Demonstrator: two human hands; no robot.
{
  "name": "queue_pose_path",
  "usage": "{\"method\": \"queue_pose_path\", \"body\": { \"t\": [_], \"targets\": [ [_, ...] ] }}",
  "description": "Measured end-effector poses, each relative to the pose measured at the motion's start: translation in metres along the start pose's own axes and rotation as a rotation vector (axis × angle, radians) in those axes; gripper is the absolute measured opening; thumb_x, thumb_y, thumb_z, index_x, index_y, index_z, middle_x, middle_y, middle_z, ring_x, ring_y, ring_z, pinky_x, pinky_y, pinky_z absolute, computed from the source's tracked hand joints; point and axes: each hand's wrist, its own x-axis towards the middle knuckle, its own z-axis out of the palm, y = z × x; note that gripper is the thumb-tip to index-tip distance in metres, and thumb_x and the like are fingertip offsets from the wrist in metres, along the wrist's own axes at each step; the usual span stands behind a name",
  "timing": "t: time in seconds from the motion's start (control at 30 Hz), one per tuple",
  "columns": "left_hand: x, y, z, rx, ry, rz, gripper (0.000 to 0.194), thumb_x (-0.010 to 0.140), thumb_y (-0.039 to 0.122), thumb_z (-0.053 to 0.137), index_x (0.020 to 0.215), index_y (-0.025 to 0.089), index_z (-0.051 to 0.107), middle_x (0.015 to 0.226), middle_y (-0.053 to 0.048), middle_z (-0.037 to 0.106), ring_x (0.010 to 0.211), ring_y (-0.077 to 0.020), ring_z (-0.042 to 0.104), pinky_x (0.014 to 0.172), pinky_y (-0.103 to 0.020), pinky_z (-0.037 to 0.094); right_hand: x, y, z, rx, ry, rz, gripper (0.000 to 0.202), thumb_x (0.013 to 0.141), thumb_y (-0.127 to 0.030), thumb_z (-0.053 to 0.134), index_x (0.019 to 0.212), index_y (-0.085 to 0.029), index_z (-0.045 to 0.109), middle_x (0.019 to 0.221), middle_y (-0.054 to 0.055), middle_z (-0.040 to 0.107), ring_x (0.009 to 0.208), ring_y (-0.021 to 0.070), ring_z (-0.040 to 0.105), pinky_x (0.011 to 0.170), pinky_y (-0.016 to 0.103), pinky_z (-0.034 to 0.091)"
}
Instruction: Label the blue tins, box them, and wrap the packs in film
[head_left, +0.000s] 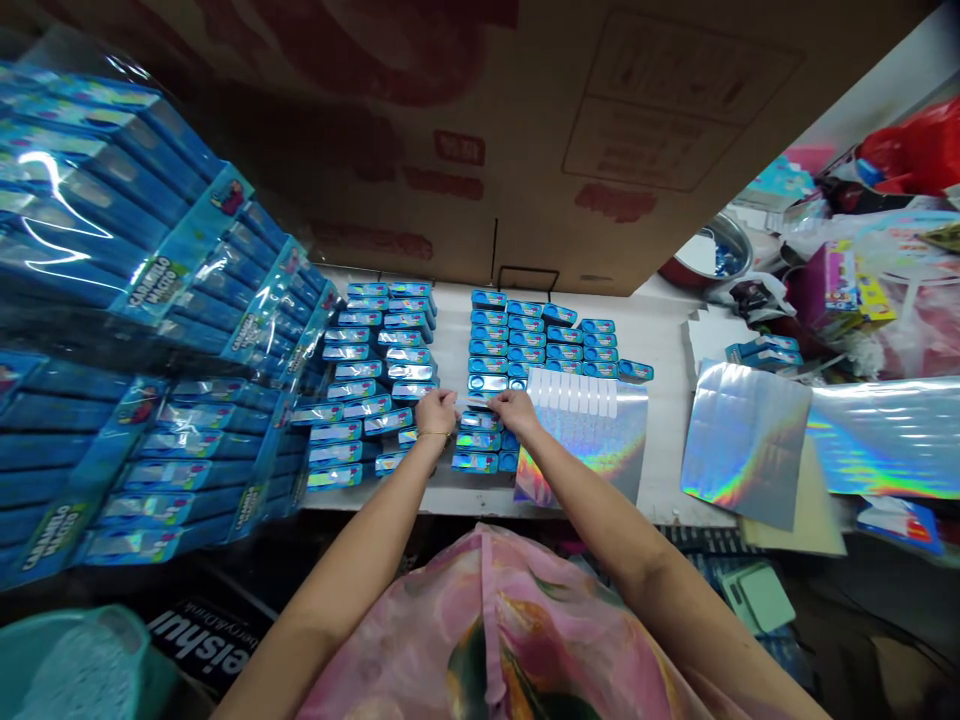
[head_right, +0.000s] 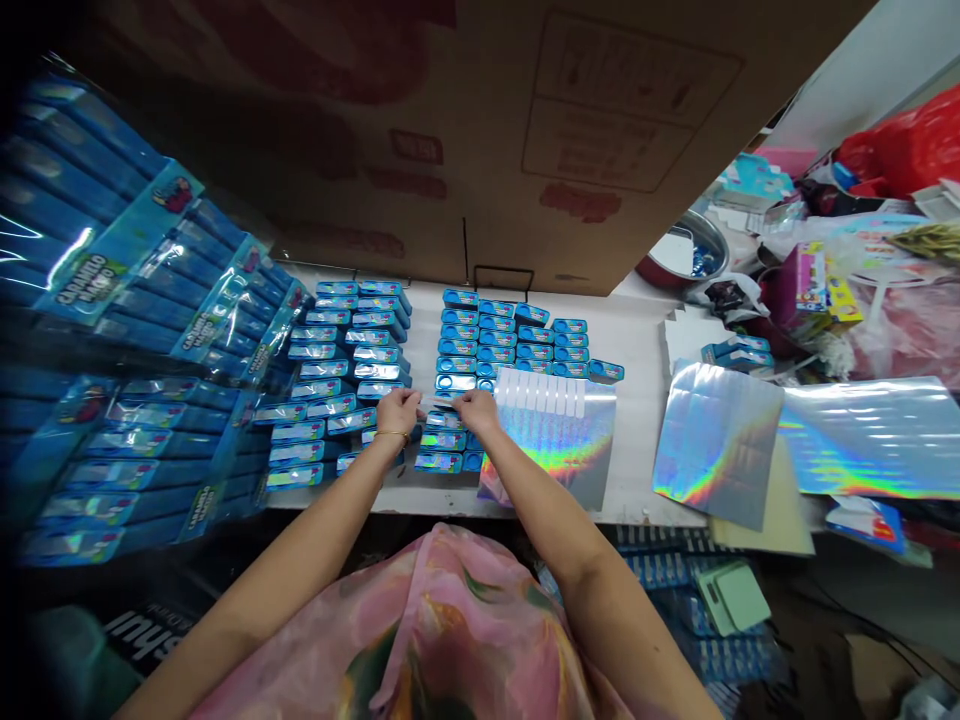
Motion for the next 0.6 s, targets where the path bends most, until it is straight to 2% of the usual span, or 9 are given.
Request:
{"method": "queue_pose_path", "body": {
  "t": [0.1,0.23,0.43,0.5,0.6],
  "targets": [
    [0.002,0.005,0.002,0.134,-0.004,0.030,0.024,0.074,0.029,0.047,0.080,0.015,0.065,0.068,-0.008,0.066,0.072,-0.0215,0.062,0.069,-0.030,0.043,0.004,-0.001,-0.002,-0.077,0.055,-0.014,0.014,0.068,-0.026,0.056,0.059,-0.017,0.060,0.056,0.001,0.058,0.058,0.0128,0.054,0.053,0.022,0.036],
    [0.000,0.014,0.004,0.286,-0.016,0.057,0.026,0.076,0.028,0.045,0.084,0.015,0.066,0.089,-0.013,0.066,0.087,-0.0244,0.059,0.076,-0.033,0.041,0.005,-0.003,0.000,-0.348,0.105,-0.044,0.020,0.074,-0.031,0.050,0.069,-0.018,0.065,0.073,0.008,0.066,0.073,0.0189,0.060,0.060,0.025,0.039],
    [-0.004,0.022,0.010,0.437,-0.067,0.040,0.029,0.079,0.029,0.043,0.092,0.017,0.066,0.101,-0.013,0.064,0.088,-0.0245,0.059,0.073,-0.032,0.042,-0.001,0.001,0.006,-0.661,0.132,-0.081,0.026,0.083,-0.033,0.041,0.094,-0.018,0.061,0.087,0.011,0.066,0.081,0.0213,0.061,0.065,0.028,0.043],
    [-0.006,0.023,0.010,0.478,-0.089,0.043,0.030,0.079,0.028,0.043,0.098,0.017,0.064,0.103,-0.014,0.063,0.091,-0.0248,0.059,0.074,-0.032,0.042,-0.006,0.004,0.004,-0.757,0.129,-0.161,0.028,0.086,-0.026,0.035,0.106,-0.020,0.054,0.092,0.010,0.064,0.082,0.0199,0.060,0.066,0.029,0.043],
    [-0.009,0.022,0.007,0.529,-0.133,0.077,0.032,0.079,0.023,0.041,0.101,0.019,0.064,0.101,-0.012,0.064,0.094,-0.0241,0.058,0.076,-0.031,0.042,-0.015,0.008,0.003,-0.896,0.058,-0.377,0.034,0.086,-0.019,0.032,0.117,-0.022,0.046,0.103,0.010,0.059,0.087,0.0195,0.058,0.068,0.029,0.043]
  ]
}}
